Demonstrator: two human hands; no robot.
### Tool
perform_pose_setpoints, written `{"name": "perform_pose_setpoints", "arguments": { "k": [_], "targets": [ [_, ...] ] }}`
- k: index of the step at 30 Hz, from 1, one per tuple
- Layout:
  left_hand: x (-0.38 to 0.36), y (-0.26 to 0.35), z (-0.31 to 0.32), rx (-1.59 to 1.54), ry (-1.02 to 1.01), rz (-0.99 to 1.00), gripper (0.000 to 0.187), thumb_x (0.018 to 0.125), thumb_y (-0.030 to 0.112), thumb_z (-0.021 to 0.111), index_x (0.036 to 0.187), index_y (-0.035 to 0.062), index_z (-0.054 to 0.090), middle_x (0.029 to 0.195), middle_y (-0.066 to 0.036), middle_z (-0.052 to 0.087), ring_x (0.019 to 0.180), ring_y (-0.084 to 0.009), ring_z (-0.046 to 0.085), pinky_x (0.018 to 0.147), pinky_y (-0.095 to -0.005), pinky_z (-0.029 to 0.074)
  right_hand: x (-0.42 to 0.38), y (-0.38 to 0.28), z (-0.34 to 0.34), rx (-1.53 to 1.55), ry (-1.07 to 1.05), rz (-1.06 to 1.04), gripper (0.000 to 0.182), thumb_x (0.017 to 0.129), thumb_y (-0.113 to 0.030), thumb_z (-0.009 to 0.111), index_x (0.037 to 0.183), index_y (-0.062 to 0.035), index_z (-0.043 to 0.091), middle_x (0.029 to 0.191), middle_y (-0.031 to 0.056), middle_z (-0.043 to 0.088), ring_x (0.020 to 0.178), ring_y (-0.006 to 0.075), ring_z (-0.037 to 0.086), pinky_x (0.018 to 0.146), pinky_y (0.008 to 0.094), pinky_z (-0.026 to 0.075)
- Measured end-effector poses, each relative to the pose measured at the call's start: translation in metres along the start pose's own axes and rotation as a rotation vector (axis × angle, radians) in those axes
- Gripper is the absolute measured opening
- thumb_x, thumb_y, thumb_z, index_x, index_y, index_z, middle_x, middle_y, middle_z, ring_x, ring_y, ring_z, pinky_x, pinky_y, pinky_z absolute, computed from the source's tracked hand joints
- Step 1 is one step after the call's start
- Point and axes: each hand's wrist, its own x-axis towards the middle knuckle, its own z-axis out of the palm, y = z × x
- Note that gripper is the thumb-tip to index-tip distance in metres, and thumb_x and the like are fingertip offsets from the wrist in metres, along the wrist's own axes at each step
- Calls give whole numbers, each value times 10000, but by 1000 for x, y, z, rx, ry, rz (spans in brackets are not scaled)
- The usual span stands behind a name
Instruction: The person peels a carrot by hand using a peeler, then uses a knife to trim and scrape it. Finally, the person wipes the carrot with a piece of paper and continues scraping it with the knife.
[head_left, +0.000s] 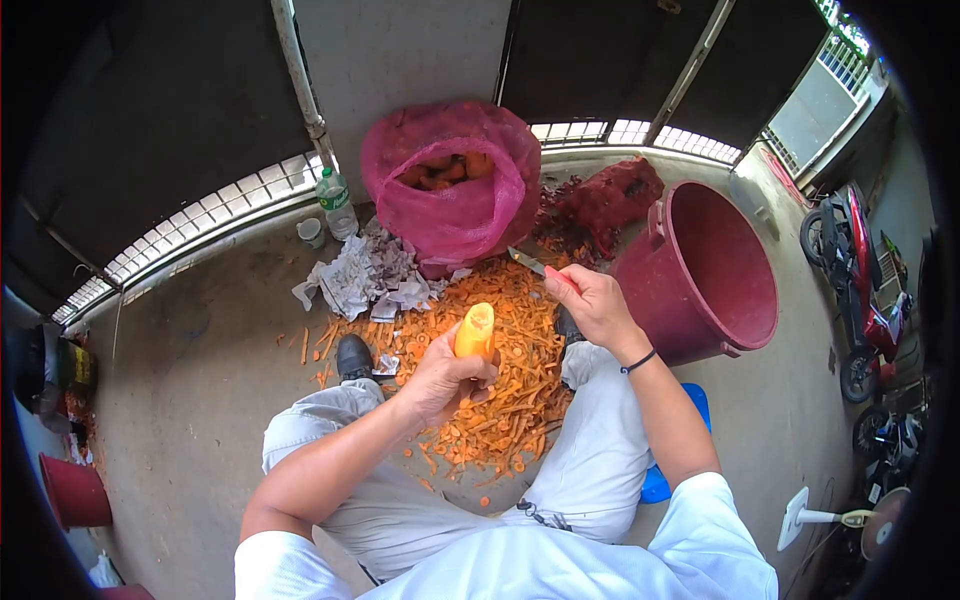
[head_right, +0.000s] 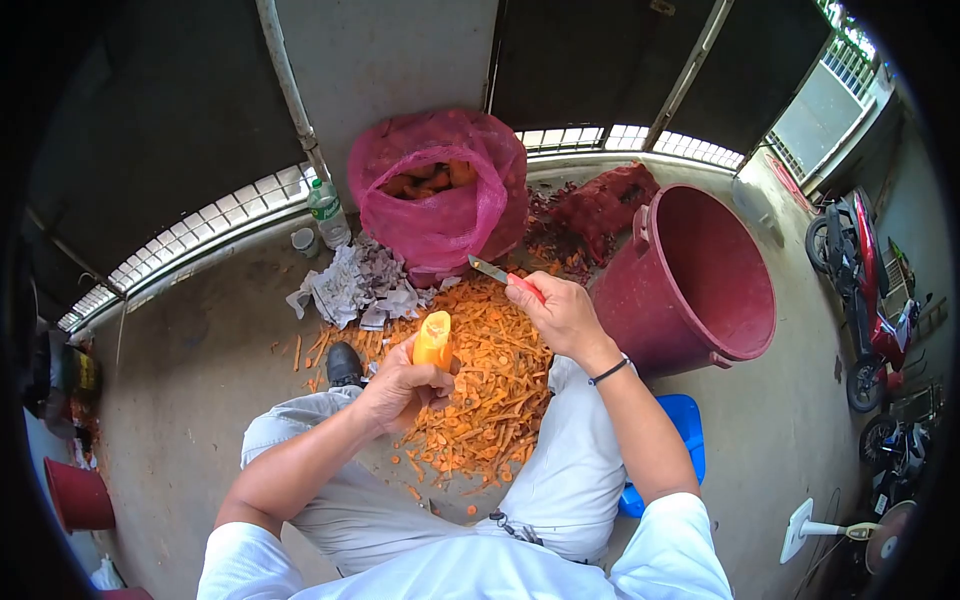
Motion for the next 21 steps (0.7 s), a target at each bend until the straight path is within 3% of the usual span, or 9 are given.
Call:
{"name": "perform_pose_setpoints", "arguments": {
  "k": [2, 4, 5, 6, 8, 11, 14, 18, 21],
  "targets": [
    [1, 1, -6, -15, -48, -11, 351, 793, 4, 675, 1090, 120, 529, 919, -59, 592, 698, -162, 546, 568, -335, 418, -9, 4, 1, 157, 13, 17, 383, 1001, -416, 699, 999, -34, 726, 716, 134, 643, 670, 179, 646, 636, 348, 499],
    [2, 2, -7, -137, -128, -61, 329, 802, 89, 698, 1092, 116, 545, 943, -51, 598, 749, -179, 546, 585, -340, 424, -26, -13, 2, 300, -20, -21, 362, 1008, -388, 703, 998, -27, 728, 707, 108, 631, 684, 112, 610, 634, 326, 495],
    [1, 2, -6, -131, -132, -65, 329, 802, 89, 698, 1092, 116, 545, 943, -51, 598, 749, -179, 546, 585, -340, 424, -36, -26, 6, 331, 2, -98, 313, 985, -353, 730, 985, -40, 738, 751, 114, 664, 676, 176, 655, 644, 342, 517],
    [0, 3, -2, -156, -136, -72, 318, 812, 93, 686, 1092, 124, 537, 948, -41, 593, 763, -178, 542, 596, -329, 419, -44, -36, 9, 332, 11, -93, 313, 985, -353, 730, 985, -40, 738, 751, 114, 664, 676, 176, 655, 644, 342, 517],
    [1, 1, 0, -177, -146, -87, 307, 823, 97, 673, 1091, 133, 529, 952, -32, 589, 777, -178, 538, 607, -319, 414, -55, -49, 11, 174, -2, -341, 290, 955, -345, 753, 979, -56, 748, 794, 128, 685, 695, 265, 688, 635, 373, 533],
    [2, -4, -3, -218, -231, -99, 263, 816, 95, 687, 1039, 124, 551, 942, -17, 565, 798, -175, 513, 619, -318, 413, -57, -54, 12, 165, -9, -369, 287, 937, -350, 758, 957, -65, 747, 798, 128, 680, 703, 331, 678, 600, 413, 521],
    [0, -3, -1, -167, -215, -89, 231, 815, 103, 701, 998, 120, 562, 916, -6, 538, 783, -166, 495, 613, -310, 407, -57, -58, -2, -16, -91, -372, 276, 943, -308, 766, 998, -37, 764, 786, 113, 692, 706, 274, 674, 596, 366, 518],
    [-2, -1, 4, -120, -217, -93, 260, 807, 99, 706, 1024, 123, 565, 913, -3, 527, 778, -158, 489, 603, -306, 404, -60, -64, -7, 25, -72, -390, 266, 949, -312, 757, 975, -47, 762, 760, 110, 673, 679, 280, 663, 569, 375, 503],
    [-3, -1, 7, -108, -212, -98, 276, 808, 97, 712, 1042, 120, 567, 915, 0, 524, 777, -155, 489, 601, -305, 404, -57, -63, -9, 65, -54, -388, 321, 960, -364, 730, 869, -57, 707, 729, 116, 637, 650, 324, 651, 558, 433, 487]
  ]
}}
